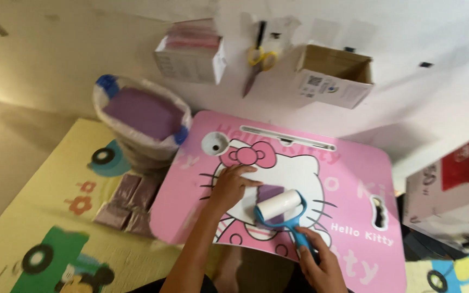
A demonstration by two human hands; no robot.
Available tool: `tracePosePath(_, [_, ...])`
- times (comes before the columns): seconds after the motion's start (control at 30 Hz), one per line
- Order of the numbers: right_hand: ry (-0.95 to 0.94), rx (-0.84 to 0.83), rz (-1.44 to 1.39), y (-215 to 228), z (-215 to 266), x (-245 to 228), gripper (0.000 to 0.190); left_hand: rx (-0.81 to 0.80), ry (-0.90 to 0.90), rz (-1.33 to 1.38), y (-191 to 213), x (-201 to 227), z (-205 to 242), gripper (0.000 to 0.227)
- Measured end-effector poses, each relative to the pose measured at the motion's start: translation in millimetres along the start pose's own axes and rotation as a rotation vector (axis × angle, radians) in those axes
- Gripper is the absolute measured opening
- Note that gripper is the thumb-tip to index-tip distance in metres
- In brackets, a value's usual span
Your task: The person uses a lint roller to clean a piece of purple fabric on a pink table and then inserts the fabric into a plastic bag.
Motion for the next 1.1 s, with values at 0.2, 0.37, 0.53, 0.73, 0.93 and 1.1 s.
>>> tracePosePath(0.2, [0.003, 0.034, 0.054, -10, 6, -27, 0.042, 0.012, 0.016, 0.033, -4, -3, 0, 0.055])
tracePosePath(0.37, [-0.076, 0.029, 0.113, -7, 8, -26, 0.041, 0.041, 0.005, -0.003, -2, 0, 0, 0.053])
tracePosePath(0.53, [0.035, -0.011, 0.1, -3, 10, -23, 0.044, 0.047, 0.043, 0.013, 3, 6, -2, 0.052])
tracePosePath(0.73, [0.114, 0.087, 0.144, 21, -13, 54, 0.046, -0.028, 0.081, -0.033, 3, 7, -3, 0.05])
tracePosePath(0.93, [0.293, 0.217, -0.028, 1, -27, 123, 0.045, 0.035, -0.085, -0.038, -2, 9, 2, 0.046])
tracePosePath(1.1, [0.115, 0.063, -0.153, -25, -2, 7, 0.045, -0.004, -0.113, -0.113, 1, 19, 3, 0.048])
Point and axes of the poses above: each hand's wrist, its own z-axis away from the middle knuckle, its own y-axis out of the back of the hand, x = y × z, the point moved 4 cm from there along -z, towards the middle knuckle, and after that the axes turned 11 degrees about -y, right-handed, at the moved point
